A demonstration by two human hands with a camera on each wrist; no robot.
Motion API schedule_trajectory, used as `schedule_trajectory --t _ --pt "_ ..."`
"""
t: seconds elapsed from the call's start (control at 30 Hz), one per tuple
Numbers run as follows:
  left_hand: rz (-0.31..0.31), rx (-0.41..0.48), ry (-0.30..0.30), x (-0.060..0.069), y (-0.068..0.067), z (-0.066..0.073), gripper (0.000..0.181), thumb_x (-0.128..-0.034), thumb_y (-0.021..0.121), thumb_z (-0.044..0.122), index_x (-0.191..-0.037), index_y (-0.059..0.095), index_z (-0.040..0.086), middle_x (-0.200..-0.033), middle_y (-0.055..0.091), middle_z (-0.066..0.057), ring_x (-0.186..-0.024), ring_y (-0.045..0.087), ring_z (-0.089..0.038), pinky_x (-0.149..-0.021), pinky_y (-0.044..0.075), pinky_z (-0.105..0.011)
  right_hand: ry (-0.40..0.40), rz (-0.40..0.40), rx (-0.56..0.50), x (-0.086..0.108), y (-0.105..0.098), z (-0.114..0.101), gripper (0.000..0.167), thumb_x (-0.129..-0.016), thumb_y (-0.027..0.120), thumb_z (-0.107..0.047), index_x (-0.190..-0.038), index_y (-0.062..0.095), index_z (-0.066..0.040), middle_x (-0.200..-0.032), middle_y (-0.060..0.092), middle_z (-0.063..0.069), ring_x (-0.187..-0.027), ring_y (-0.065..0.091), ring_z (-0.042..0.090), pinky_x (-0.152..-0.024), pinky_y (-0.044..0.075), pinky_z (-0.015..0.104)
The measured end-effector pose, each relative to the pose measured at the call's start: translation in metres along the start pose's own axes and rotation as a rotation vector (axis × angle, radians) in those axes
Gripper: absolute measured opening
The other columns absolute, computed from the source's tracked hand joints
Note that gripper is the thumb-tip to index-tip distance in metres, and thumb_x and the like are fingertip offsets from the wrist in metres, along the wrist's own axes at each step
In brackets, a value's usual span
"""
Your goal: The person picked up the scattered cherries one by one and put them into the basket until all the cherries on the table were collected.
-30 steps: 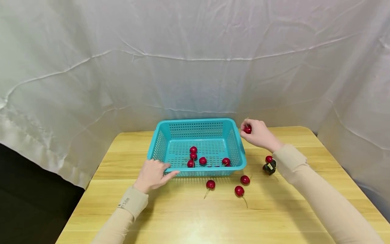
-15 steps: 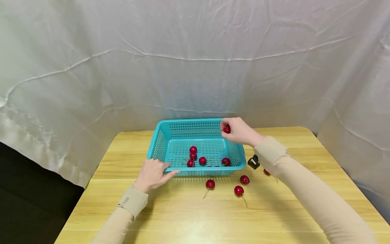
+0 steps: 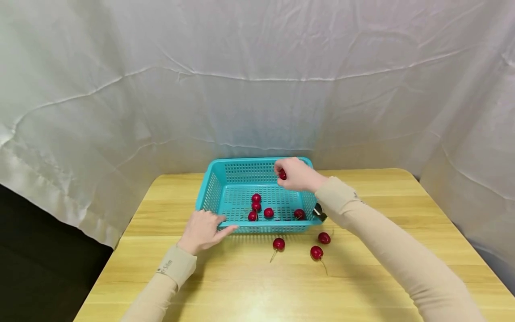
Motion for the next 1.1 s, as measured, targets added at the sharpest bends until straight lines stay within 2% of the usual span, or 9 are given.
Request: schedule_trajectory --t 0.2,0.43,0.63,0.73,0.83,0.93,1.1 --pt "0.0 0.014 -0.006 0.0 0.002 0.0 0.069 -0.0976 0.021 0.076 -0.055 0.033 0.024 -0.054 0.011 0.012 -0.045 0.012 -0.004 -0.044 0.009 -0.02 0.057 -0.1 0.036 -0.009 0.014 -0.003 0.013 -0.093 0.065 -0.01 -0.105 0.062 -0.003 -0.085 0.061 0.008 -0.062 0.048 0.016 -0.068 0.045 0.03" --pt "0.019 0.015 0.0 0.0 0.003 0.0 0.069 -0.0973 0.018 0.077 -0.055 0.031 0.024 -0.054 0.012 0.012 -0.045 0.012 -0.004 -0.044 0.009 -0.02 0.093 -0.178 0.094 -0.015 0.026 -0.003 0.009 -0.094 0.066 -0.01 -0.1 0.061 -0.005 -0.08 0.057 0.006 -0.064 0.047 0.016 -0.066 0.042 0.029" --pt "0.032 0.019 0.013 0.0 0.001 0.001 0.068 -0.0981 0.023 0.075 -0.055 0.031 0.024 -0.055 0.011 0.012 -0.047 0.01 -0.003 -0.044 0.008 -0.02 0.096 -0.211 0.12 -0.019 0.034 -0.001 0.006 -0.093 0.063 -0.006 -0.099 0.061 -0.005 -0.081 0.056 0.005 -0.068 0.046 0.016 -0.066 0.039 0.029" --pt "0.034 0.026 0.017 0.0 0.0 0.001 0.068 -0.0982 0.024 0.075 -0.055 0.031 0.023 -0.055 0.01 0.012 -0.048 0.009 -0.003 -0.045 0.007 -0.019 0.104 -0.225 0.13 -0.019 0.037 0.0 0.01 -0.093 0.063 -0.007 -0.103 0.063 -0.004 -0.089 0.062 0.008 -0.071 0.049 0.017 -0.067 0.042 0.03" --pt "0.034 0.026 0.017 0.0 -0.001 0.001 0.069 -0.0981 0.022 0.075 -0.054 0.032 0.023 -0.055 0.01 0.012 -0.047 0.008 -0.003 -0.044 0.007 -0.019 0.127 -0.247 0.129 -0.018 0.04 0.001 0.018 -0.093 0.066 -0.01 -0.11 0.063 -0.005 -0.108 0.068 0.013 -0.079 0.054 0.019 -0.073 0.048 0.032" --pt "0.035 0.025 0.013 0.0 0.0 0.001 0.07 -0.0977 0.019 0.076 -0.054 0.032 0.023 -0.054 0.01 0.012 -0.047 0.008 -0.003 -0.044 0.006 -0.019 0.143 -0.27 0.123 -0.017 0.041 0.002 0.026 -0.093 0.067 -0.014 -0.117 0.063 -0.005 -0.125 0.066 0.015 -0.089 0.058 0.022 -0.081 0.053 0.036" --pt "0.033 0.023 0.009 0.001 0.0 0.0 0.07 -0.0975 0.018 0.077 -0.054 0.031 0.023 -0.055 0.009 0.012 -0.048 0.007 -0.003 -0.045 0.005 -0.02 0.129 -0.27 0.122 -0.014 0.038 0.001 0.029 -0.095 0.066 -0.016 -0.122 0.063 -0.006 -0.13 0.065 0.014 -0.106 0.062 0.025 -0.093 0.054 0.042"
Point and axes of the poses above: each hand's wrist, its own x-axis away from the middle knuckle, its own y-axis out of the palm, z = x × y, the point moved 6 cm from there along -x, towards the middle knuckle
